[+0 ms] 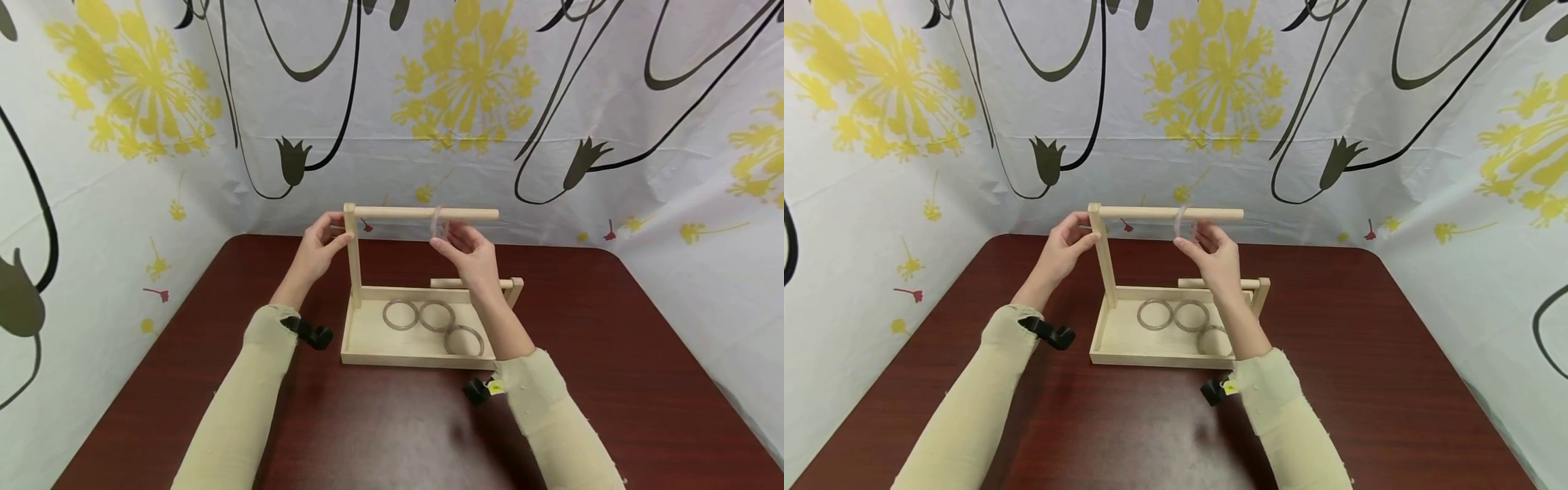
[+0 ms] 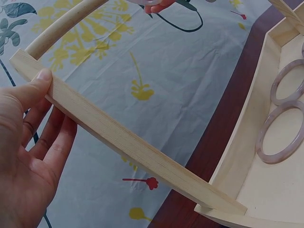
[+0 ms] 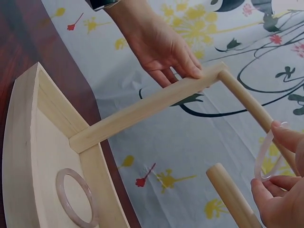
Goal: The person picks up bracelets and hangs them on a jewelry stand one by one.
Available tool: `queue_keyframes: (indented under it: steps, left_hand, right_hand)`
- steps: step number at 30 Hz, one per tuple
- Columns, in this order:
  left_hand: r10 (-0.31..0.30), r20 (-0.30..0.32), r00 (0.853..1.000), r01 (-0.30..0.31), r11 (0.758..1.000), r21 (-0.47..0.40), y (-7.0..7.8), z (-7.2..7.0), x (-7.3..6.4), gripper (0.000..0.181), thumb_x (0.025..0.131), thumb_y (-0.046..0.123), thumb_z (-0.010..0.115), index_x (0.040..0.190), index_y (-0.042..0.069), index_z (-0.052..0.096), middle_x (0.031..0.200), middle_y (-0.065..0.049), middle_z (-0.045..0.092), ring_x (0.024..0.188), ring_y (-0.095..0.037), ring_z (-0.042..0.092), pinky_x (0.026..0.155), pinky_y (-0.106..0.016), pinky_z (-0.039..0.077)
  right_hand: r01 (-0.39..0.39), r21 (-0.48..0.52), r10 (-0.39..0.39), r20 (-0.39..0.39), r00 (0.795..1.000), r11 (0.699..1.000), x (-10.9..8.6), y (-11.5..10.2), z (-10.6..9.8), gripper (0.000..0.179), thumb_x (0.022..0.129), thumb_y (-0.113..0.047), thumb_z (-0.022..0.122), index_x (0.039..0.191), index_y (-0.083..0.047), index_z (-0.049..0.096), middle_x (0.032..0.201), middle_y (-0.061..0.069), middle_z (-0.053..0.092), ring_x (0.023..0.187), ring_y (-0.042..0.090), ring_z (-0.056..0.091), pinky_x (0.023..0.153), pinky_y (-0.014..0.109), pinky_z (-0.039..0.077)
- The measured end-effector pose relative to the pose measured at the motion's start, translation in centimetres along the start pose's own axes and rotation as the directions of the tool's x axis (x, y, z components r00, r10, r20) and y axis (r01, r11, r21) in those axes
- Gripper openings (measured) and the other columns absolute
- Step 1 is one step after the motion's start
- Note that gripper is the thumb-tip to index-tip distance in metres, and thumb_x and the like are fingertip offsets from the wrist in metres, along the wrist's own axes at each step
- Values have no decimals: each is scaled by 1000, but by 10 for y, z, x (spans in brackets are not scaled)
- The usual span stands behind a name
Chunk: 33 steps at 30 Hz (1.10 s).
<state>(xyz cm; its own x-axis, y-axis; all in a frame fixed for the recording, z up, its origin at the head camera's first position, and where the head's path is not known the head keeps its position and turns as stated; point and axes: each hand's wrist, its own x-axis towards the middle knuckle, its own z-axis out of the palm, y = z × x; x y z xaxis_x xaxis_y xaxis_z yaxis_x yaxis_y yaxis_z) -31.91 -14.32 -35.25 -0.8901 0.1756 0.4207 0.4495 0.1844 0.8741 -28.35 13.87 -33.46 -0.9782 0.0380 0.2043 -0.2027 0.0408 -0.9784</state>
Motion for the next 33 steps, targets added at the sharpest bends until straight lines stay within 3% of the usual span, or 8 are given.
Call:
queue_keyframes:
  steps: [21,29,33]
  left_hand:
    - [-18,-1,1000,18,1000,-1,-1,1,-2,36,100,7,59,133,-5,52,125,-26,58,113,-35,58,86,-18,48]
    - [-28,-2,1000,28,1000,-1,1,2,-1,36,99,6,59,133,-4,52,125,-25,58,114,-35,58,86,-18,48]
    - [-25,-2,1000,25,1000,4,1,2,-1,36,100,6,59,133,-4,52,126,-24,58,114,-34,58,87,-21,49]
  right_hand:
    - [19,-31,-17,55,998,999,-4,1,6,60,91,-13,73,146,-9,49,150,11,51,137,26,51,109,33,46]
    - [18,-11,-17,68,998,1000,-9,-2,0,59,94,-11,68,148,-5,45,153,14,46,138,27,50,108,33,47]
    - [18,-3,-18,80,997,1000,-12,-3,-3,59,96,-10,66,150,-5,42,153,16,45,138,27,50,105,26,48]
